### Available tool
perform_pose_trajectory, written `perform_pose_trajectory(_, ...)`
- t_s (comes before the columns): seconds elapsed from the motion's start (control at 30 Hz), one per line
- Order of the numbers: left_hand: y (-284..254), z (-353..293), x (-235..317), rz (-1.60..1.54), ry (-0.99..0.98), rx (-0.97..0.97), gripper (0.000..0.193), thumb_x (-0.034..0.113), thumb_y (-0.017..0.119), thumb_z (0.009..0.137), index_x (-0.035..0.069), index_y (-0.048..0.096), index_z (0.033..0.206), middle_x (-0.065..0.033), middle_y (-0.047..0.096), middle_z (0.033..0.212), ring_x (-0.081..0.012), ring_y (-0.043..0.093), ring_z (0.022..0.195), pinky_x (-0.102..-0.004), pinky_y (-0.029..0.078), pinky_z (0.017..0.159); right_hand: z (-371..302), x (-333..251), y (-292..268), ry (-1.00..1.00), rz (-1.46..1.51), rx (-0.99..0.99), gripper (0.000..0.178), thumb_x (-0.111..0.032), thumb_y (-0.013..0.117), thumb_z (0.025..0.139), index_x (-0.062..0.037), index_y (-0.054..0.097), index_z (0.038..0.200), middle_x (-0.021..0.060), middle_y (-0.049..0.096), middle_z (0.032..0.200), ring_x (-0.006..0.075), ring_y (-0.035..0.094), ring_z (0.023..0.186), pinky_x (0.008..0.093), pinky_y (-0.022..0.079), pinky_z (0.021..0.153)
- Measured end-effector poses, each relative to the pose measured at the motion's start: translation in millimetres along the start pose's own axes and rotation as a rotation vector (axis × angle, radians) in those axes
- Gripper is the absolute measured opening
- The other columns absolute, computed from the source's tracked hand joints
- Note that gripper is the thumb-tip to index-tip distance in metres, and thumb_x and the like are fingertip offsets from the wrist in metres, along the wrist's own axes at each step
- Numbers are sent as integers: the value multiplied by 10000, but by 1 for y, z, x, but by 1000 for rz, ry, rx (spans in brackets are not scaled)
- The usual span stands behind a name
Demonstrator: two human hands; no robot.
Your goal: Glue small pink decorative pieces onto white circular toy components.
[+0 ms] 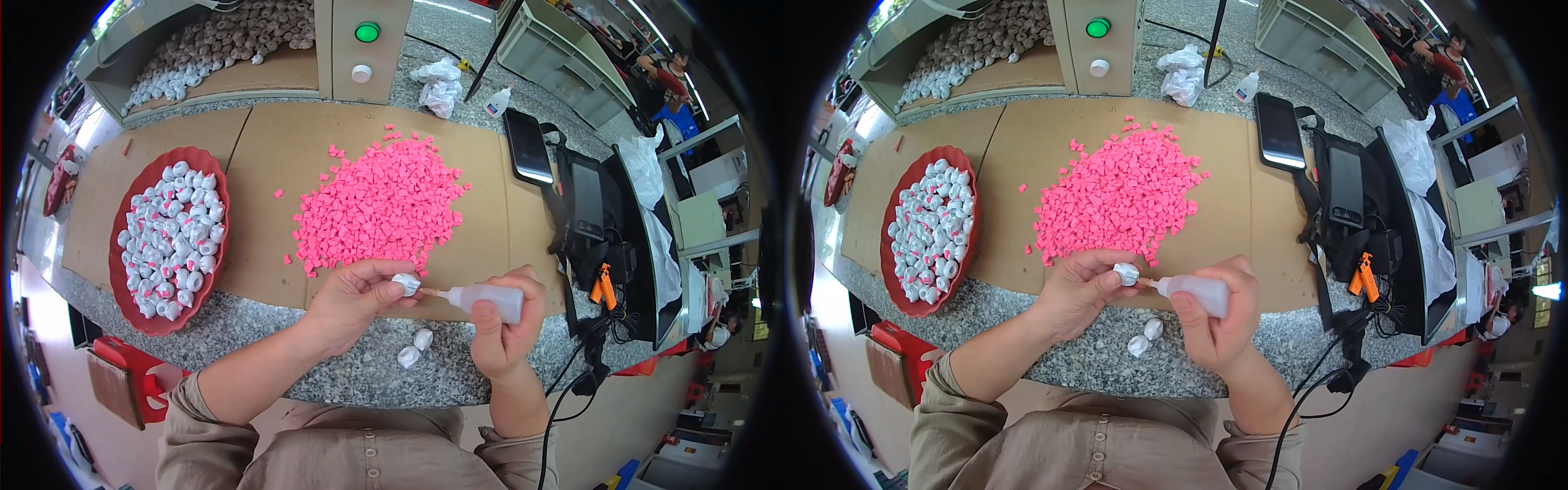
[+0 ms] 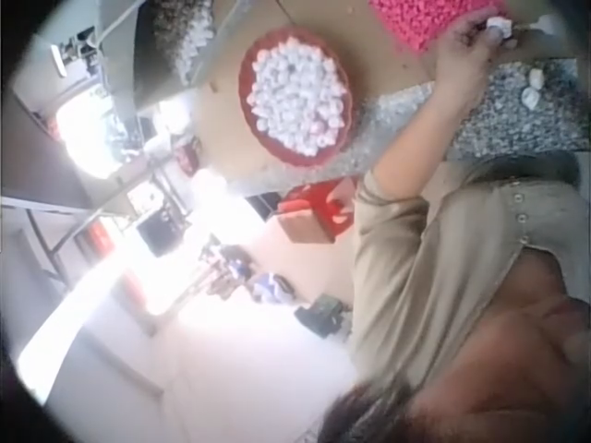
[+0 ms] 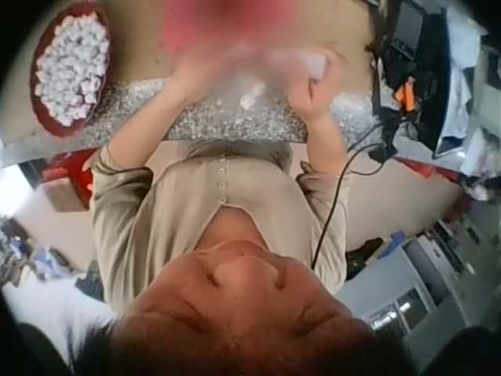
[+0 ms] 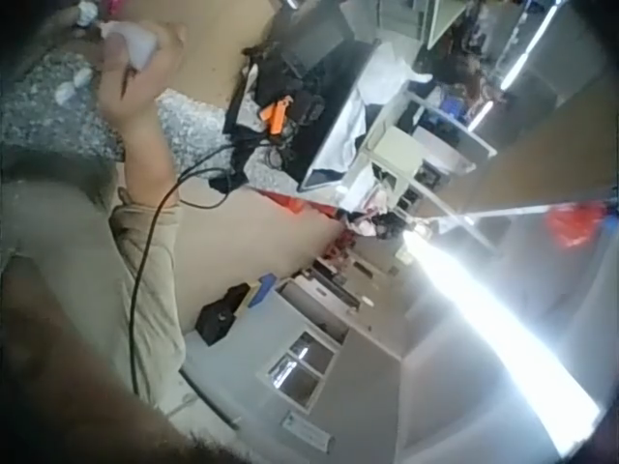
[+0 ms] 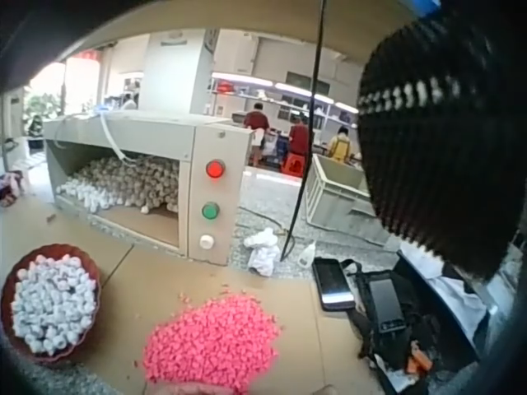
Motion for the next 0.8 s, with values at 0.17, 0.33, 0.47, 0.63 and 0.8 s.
perform_pose_trajectory(0.17,1,-1,1,3,7,-3,219,66,520,815,17,533,1028,-76,573,949,-171,557,880,-305,460,807,1,0,-1,3,-6,-17,258,-77,579,761,10,412,938,99,454,753,136,436,597,224,365,520)
perform_pose_trajectory(0.33,1,0,0,7,7,3,214,52,516,814,17,534,1024,-75,573,952,-177,561,875,-312,462,808,2,2,-3,14,4,13,257,-65,577,760,13,412,942,97,454,756,136,433,603,220,361,518)
perform_pose_trajectory(0.47,-2,-1,1,-15,23,1,210,48,512,816,19,535,1022,-76,573,950,-178,562,873,-309,464,805,4,-1,1,-38,-31,-24,258,-62,576,762,12,410,945,89,454,755,132,433,595,220,366,515)
perform_pose_trajectory(0.63,-1,-1,3,-73,37,-2,225,71,518,816,37,530,1038,-89,579,948,-214,566,909,-273,487,759,-2,30,-5,509,609,161,235,-54,562,777,-33,393,940,98,516,834,164,534,654,235,439,577)
perform_pose_trajectory(0.8,-3,-3,9,-165,54,-9,226,84,516,820,35,524,1040,-96,574,953,-220,568,904,-263,491,745,4,71,-9,857,884,275,224,-14,586,743,-74,434,896,86,562,856,183,574,722,246,453,619)
Point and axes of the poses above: each hand's wrist, its own z-axis towards the middle knuckle, its own y-axis out of the palm, x = y × z, the point moved 6 cm from there along z, towards the middle knuckle
